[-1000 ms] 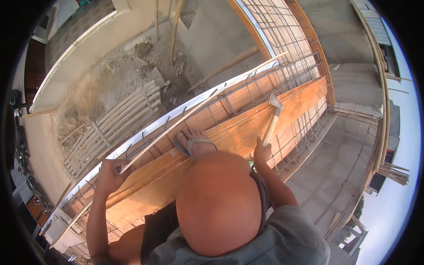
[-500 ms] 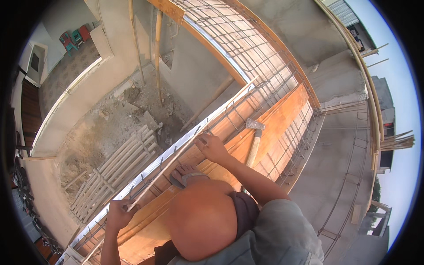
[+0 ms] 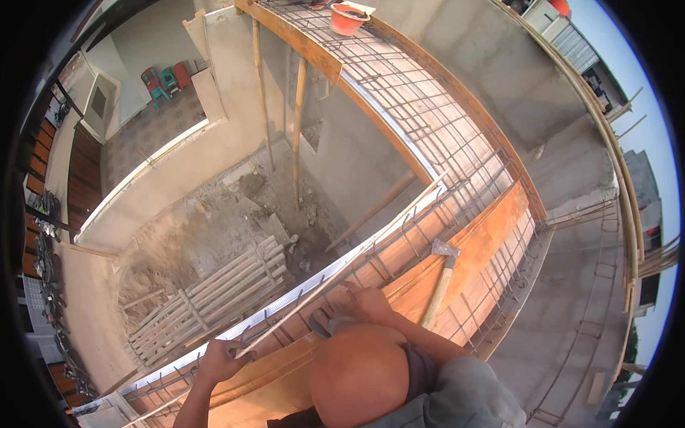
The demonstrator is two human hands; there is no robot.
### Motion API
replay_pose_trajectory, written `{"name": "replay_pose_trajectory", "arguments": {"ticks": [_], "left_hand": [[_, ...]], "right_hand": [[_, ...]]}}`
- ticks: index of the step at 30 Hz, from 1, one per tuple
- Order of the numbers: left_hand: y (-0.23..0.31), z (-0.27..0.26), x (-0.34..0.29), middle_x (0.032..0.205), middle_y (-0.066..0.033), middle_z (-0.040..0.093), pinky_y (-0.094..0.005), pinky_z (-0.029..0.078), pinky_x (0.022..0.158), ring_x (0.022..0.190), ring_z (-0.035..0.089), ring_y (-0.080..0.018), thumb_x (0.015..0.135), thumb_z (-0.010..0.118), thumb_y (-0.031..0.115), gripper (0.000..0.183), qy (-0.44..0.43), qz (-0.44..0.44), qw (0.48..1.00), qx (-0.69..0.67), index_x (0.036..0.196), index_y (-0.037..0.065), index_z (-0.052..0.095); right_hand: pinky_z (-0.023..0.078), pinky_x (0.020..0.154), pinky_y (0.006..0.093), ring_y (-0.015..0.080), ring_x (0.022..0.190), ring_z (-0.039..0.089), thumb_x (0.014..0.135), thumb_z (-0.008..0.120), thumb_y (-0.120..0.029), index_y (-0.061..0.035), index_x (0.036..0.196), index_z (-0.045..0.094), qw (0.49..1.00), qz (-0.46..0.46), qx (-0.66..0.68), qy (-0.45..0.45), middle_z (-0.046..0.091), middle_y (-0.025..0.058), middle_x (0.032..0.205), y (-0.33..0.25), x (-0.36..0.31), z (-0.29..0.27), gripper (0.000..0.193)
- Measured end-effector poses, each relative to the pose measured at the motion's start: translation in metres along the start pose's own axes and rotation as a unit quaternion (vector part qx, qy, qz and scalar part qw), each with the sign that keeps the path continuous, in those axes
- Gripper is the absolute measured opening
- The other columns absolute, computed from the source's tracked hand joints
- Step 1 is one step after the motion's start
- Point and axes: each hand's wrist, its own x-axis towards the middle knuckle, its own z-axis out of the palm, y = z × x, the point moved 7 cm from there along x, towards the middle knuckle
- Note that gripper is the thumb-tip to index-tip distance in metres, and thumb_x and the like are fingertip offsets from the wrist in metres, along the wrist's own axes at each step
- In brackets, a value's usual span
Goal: The person measures, marks, and aligns wooden boards on a rebar-reinforced concrete beam frame using a tape measure and a hatchet, eventually hammering nails to secure the boards into place.
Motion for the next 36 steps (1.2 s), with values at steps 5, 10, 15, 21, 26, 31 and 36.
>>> {"name": "replay_pose_trajectory", "arguments": {"ticks": [5,10,15,21,26,31,36], "left_hand": [[0.002,-0.001,-0.008,0.06,-0.0099,0.06,-0.0347,0.046,0.057,0.055,0.054,-0.0188,0.076,0.087,0.035,0.04,-0.012,-0.013,1.0,0.02,0.101,0.005,0.079],[0.007,0.004,-0.005,0.063,-0.0117,0.061,-0.0352,0.047,0.059,0.056,0.056,-0.0211,0.077,0.086,0.032,0.038,-0.003,-0.003,1.0,0.025,0.101,0.004,0.078],[0.014,0.013,-0.005,0.069,-0.017,0.069,-0.0349,0.052,0.061,0.058,0.065,-0.0257,0.075,0.083,0.025,0.035,-0.023,0.01,0.998,0.053,0.103,0.004,0.078],[0.015,0.021,-0.013,0.066,-0.0161,0.066,-0.0321,0.05,0.06,0.057,0.063,-0.0218,0.069,0.081,0.016,0.038,-0.028,-0.039,0.997,0.062,0.103,0.001,0.076],[0.017,0.042,-0.022,0.07,-0.0185,0.067,-0.042,0.056,0.067,0.07,0.07,-0.0346,0.068,0.083,0.022,0.048,-0.027,0.025,0.996,0.079,0.109,0.001,0.069],[0.018,0.071,-0.033,0.074,-0.0178,0.069,-0.0441,0.057,0.067,0.071,0.07,-0.0359,0.069,0.082,0.028,0.052,-0.109,0.044,0.973,0.196,0.109,0.001,0.063],[0.006,0.096,-0.045,0.072,-0.016,0.067,-0.0459,0.056,0.06,0.065,0.069,-0.0358,0.071,0.081,0.032,0.05,-0.132,0.097,0.957,0.24,0.102,0.002,0.055]], "right_hand": [[0.055,0.064,0.0409,0.0322,0.064,0.07,0.104,0.048,-0.013,-0.0001,0.131,0.054,0.96,0.092,0.229,0.134,0.072,0.0191,0.084,0.024,-0.011,-0.038,0.031],[0.051,0.076,0.0411,0.0335,0.082,0.067,0.098,0.046,-0.014,-0.0014,0.102,0.062,0.948,0.155,0.163,0.223,0.067,0.0182,0.083,0.098,-0.05,-0.015,0.02],[0.051,0.068,0.0403,0.0294,0.071,0.064,0.095,0.057,-0.021,-0.0033,0.092,0.064,0.937,0.216,0.144,0.234,0.064,0.0145,0.075,0.102,-0.083,-0.02,0.02],[0.051,0.066,0.0442,0.0312,0.074,0.068,0.08,0.081,-0.036,-0.0106,0.118,0.056,0.874,0.406,-0.002,0.269,0.068,0.0101,0.079,0.132,-0.121,-0.035,0.052],[0.053,0.085,0.0464,0.0345,0.098,0.07,0.076,0.079,-0.056,-0.011,0.125,0.059,0.719,0.6,-0.013,0.35,0.073,0.016,0.1,0.182,-0.172,-0.034,0.07],[0.051,0.091,0.0455,0.0376,0.103,0.069,0.078,0.074,-0.062,-0.003,0.115,0.068,0.766,0.579,0.044,0.276,0.072,0.0233,0.106,0.205,-0.178,-0.029,0.07],[0.051,0.091,0.0453,0.0387,0.102,0.068,0.078,0.073,-0.062,0.002,0.104,0.071,0.779,0.57,0.041,0.258,0.072,0.0242,0.101,0.203,-0.173,-0.026,0.069]]}}
